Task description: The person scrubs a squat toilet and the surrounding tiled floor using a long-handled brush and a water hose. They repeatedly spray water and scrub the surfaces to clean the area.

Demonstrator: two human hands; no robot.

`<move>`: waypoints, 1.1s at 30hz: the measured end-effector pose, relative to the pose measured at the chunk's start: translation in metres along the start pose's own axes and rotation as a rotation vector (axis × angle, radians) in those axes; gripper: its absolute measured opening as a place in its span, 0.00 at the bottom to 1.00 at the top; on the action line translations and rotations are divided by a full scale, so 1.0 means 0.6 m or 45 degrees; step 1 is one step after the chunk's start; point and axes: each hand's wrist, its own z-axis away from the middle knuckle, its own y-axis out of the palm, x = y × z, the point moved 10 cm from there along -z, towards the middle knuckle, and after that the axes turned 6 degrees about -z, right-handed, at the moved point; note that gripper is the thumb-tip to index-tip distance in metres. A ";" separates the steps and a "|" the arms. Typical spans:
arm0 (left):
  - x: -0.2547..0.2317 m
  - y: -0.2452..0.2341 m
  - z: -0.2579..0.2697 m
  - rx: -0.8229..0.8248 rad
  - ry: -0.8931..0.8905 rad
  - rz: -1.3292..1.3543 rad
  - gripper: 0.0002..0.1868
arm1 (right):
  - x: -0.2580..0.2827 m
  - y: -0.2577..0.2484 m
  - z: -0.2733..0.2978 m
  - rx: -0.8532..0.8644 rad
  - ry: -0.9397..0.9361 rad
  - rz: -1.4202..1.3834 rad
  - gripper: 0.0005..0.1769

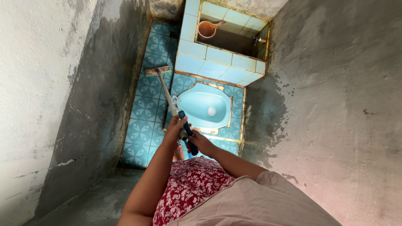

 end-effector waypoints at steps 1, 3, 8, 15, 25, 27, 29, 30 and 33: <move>-0.008 0.004 0.003 0.013 0.035 0.123 0.29 | 0.003 0.007 0.007 0.025 -0.039 -0.027 0.18; -0.020 0.005 0.007 0.000 0.109 0.370 0.31 | 0.002 0.009 0.018 0.012 -0.039 -0.064 0.17; -0.001 -0.013 -0.010 -0.172 0.042 0.663 0.36 | -0.001 0.001 0.046 -0.024 0.024 0.137 0.17; 0.022 -0.003 -0.038 0.007 0.033 0.602 0.23 | -0.014 0.021 0.085 0.077 0.037 0.166 0.16; 0.019 0.013 -0.049 -0.012 0.020 0.616 0.17 | -0.003 0.016 0.051 0.149 -0.067 0.220 0.18; -0.004 0.016 -0.050 0.012 0.084 0.660 0.15 | 0.001 0.012 0.034 0.076 -0.086 0.264 0.18; -0.017 0.013 -0.044 -0.019 0.134 0.663 0.11 | -0.006 0.003 0.018 -0.048 -0.041 0.271 0.18; -0.010 0.009 -0.039 -0.071 0.082 0.659 0.12 | -0.007 0.008 0.012 -0.044 -0.067 0.248 0.17; 0.000 0.004 -0.031 -0.172 0.002 0.582 0.14 | -0.008 0.019 -0.005 0.000 -0.108 0.219 0.18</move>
